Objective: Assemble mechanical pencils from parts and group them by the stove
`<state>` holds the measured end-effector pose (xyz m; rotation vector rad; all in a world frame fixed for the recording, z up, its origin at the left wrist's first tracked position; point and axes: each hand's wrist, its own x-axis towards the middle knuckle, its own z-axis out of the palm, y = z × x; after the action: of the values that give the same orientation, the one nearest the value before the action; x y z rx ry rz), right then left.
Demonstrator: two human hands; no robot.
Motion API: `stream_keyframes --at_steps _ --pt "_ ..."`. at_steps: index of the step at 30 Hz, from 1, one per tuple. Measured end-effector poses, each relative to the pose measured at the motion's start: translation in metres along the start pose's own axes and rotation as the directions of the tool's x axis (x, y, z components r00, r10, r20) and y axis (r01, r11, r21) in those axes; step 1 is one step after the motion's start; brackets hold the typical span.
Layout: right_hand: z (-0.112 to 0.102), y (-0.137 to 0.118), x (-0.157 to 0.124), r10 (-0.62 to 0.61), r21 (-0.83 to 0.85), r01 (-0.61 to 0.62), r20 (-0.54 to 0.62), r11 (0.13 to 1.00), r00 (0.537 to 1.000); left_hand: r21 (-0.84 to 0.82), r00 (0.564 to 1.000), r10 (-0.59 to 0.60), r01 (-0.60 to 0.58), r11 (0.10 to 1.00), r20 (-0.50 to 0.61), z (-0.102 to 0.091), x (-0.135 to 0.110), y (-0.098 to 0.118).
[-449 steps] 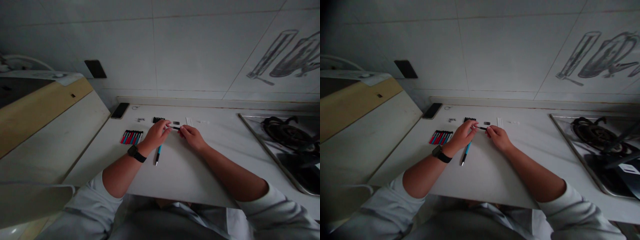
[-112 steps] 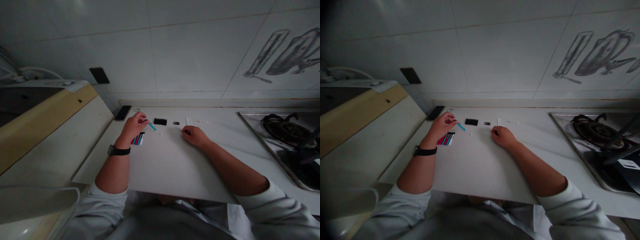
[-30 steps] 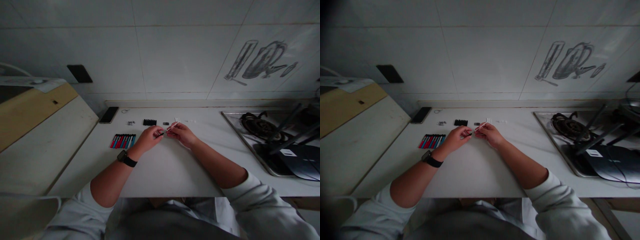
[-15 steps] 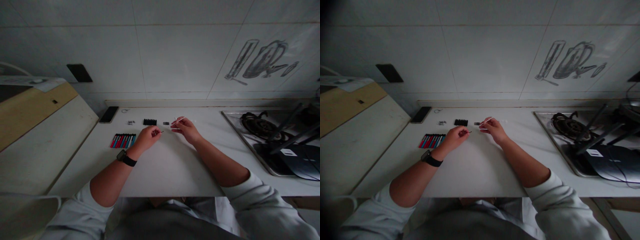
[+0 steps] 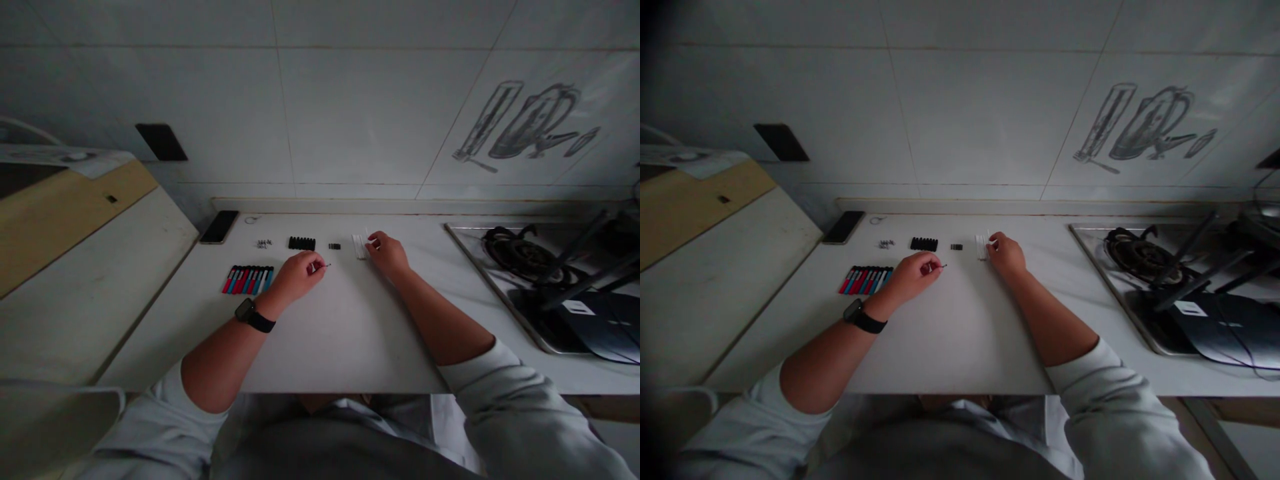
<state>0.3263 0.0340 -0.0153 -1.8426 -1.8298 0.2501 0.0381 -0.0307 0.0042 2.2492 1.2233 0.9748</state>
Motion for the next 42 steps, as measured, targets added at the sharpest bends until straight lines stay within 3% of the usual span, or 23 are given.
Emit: stream_keyframes --at_steps 8,15,22,25,27,30,32,36,42 --pt "0.000 -0.001 0.002 0.009 -0.097 -0.005 0.038 0.995 0.999 0.041 1.000 0.029 -0.029 0.999 -0.005 -0.002 -0.001 0.002" --pt "-0.004 0.002 -0.007 -0.056 -0.179 0.075 0.108 0.981 0.993 0.058 0.999 0.034 -0.034 0.998 0.003 -0.002 -0.001 0.001" --pt "-0.006 0.002 -0.008 -0.079 -0.147 0.097 0.121 0.984 0.990 0.053 1.000 0.028 -0.028 0.998 0.000 -0.003 0.000 0.000" --pt "-0.008 -0.003 -0.010 -0.155 -0.030 0.158 0.100 0.987 0.983 0.054 1.000 0.027 -0.026 0.998 -0.004 -0.003 -0.001 0.003" --pt "-0.007 -0.014 -0.017 -0.261 0.143 0.245 0.106 0.959 0.959 0.046 1.000 0.026 -0.026 0.999 -0.011 -0.004 -0.001 0.005" --pt "-0.004 -0.038 -0.034 -0.387 0.461 0.306 0.090 0.833 0.918 0.031 0.999 0.045 -0.044 0.999 -0.022 -0.004 -0.001 0.006" --pt "-0.002 -0.054 -0.045 -0.410 0.580 0.287 0.091 0.762 0.907 0.031 0.997 0.062 -0.061 0.998 -0.033 -0.004 -0.002 0.007" --pt "0.000 -0.074 -0.056 -0.393 0.646 0.254 0.078 0.720 0.916 0.028 0.993 0.088 -0.087 0.996 -0.072 -0.004 -0.002 0.010" --pt "0.003 -0.078 -0.059 -0.393 0.688 0.233 0.082 0.687 0.916 0.014 0.990 0.104 -0.104 0.995 -0.091 -0.004 -0.003 0.013"
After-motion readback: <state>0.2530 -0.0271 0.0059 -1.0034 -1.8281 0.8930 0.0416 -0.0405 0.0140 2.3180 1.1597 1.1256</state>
